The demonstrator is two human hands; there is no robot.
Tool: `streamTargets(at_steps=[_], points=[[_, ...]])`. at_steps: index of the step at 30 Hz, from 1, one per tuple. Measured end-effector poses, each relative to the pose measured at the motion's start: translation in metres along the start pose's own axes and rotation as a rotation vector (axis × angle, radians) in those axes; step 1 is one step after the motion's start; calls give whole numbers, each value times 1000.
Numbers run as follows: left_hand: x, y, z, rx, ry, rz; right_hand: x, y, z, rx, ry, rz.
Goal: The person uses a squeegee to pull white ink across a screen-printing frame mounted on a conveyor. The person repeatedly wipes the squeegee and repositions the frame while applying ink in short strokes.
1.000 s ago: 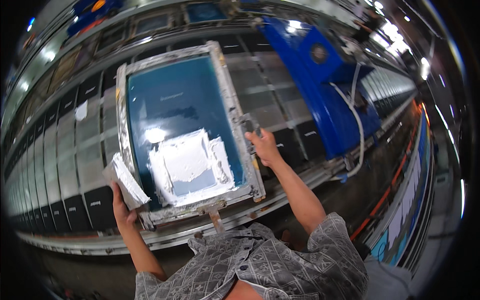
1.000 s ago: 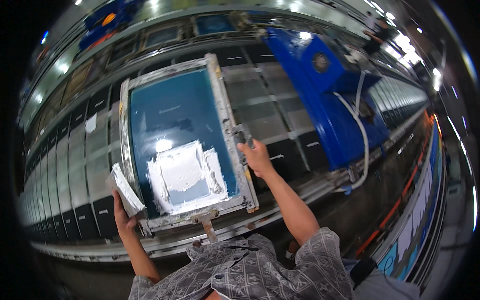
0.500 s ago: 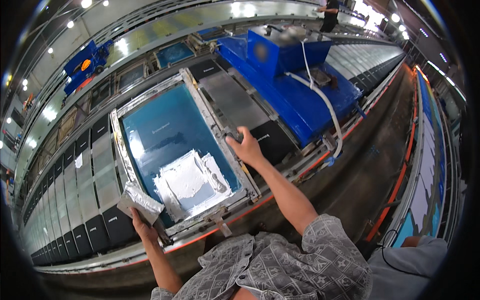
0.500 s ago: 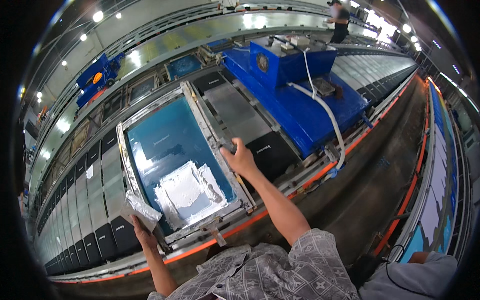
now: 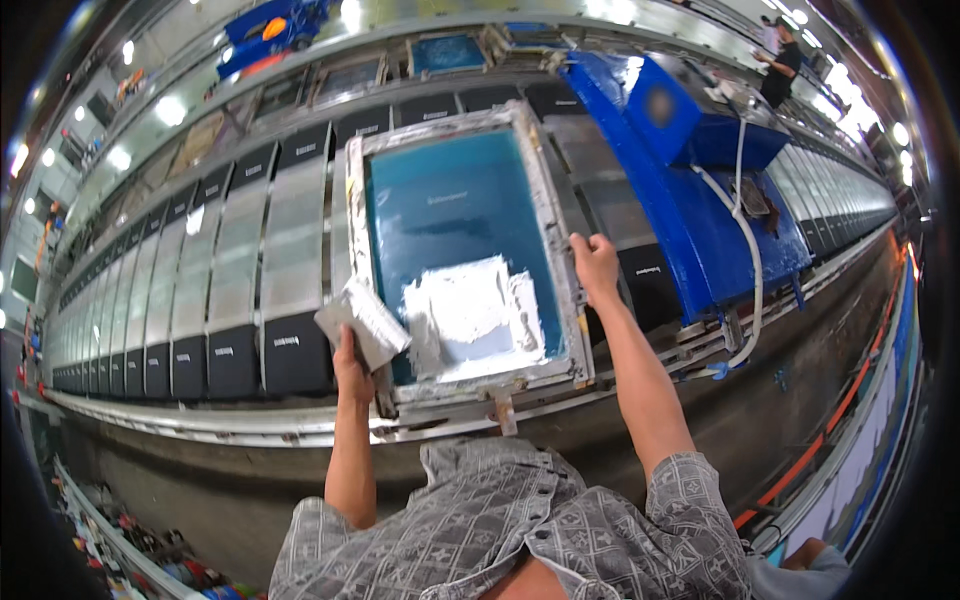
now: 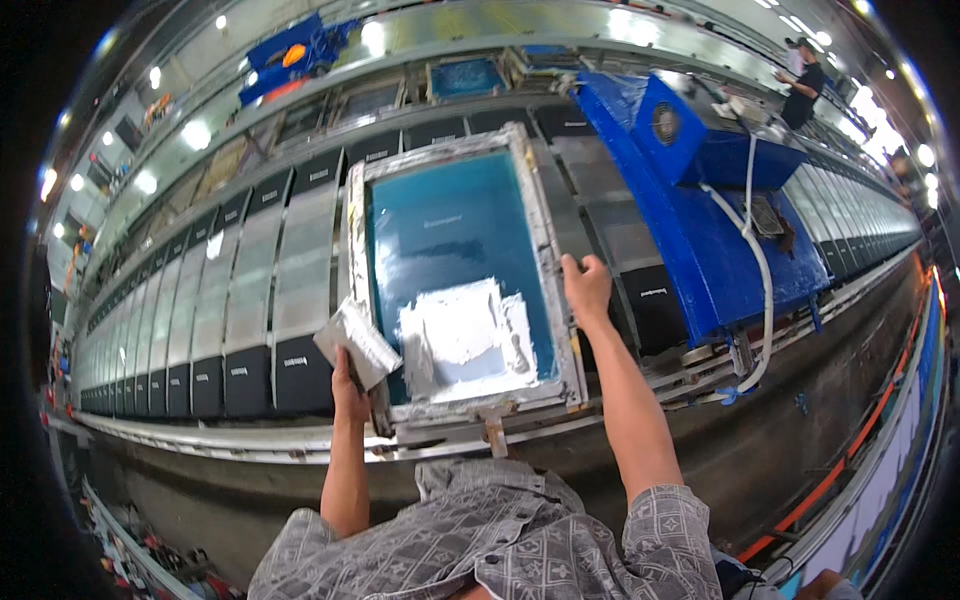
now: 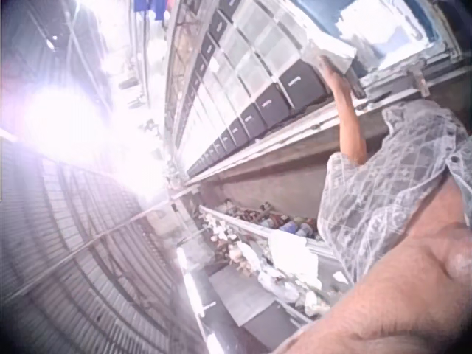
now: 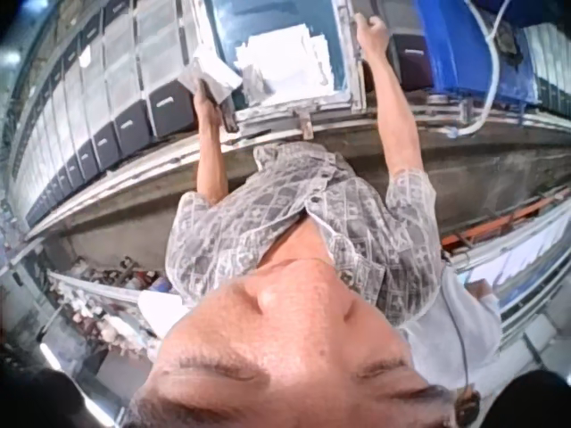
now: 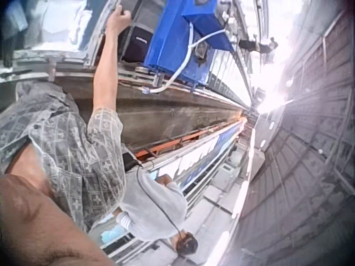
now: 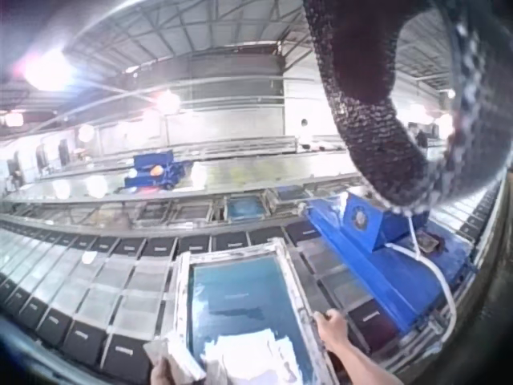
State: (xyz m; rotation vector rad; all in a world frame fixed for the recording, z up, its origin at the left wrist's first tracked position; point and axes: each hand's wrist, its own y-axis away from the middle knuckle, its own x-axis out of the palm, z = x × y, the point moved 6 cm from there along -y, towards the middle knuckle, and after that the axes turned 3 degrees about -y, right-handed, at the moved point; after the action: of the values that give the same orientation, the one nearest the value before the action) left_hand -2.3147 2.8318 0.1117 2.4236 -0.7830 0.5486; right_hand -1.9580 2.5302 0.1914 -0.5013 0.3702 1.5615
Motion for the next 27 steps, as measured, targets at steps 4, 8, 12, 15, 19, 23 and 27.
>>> streamTargets(at_steps=[4, 8, 12, 15, 19, 23, 27], points=[[-11, -7, 24, -51, 79, -8, -6, 10, 27, -63, -91, 2], [-17, -12, 38, -21, 51, -22, 6, 4, 22, -120, -124, 67], [-15, -7, 49, 6, 67, -48, 22, -6, -20, -196, -125, 75], [-35, 6, 47, 44, 97, -204, 34, 0, -32, -84, -206, 168], [27, 30, -10, 226, -421, -245, 33, 3, -33, 19, -216, 185], [127, 42, -15, 461, -1345, 192, 36, -1, -50, 36, -198, 220], [169, 46, 21, 605, -1845, 458, 48, -4, -53, -86, -161, 203]])
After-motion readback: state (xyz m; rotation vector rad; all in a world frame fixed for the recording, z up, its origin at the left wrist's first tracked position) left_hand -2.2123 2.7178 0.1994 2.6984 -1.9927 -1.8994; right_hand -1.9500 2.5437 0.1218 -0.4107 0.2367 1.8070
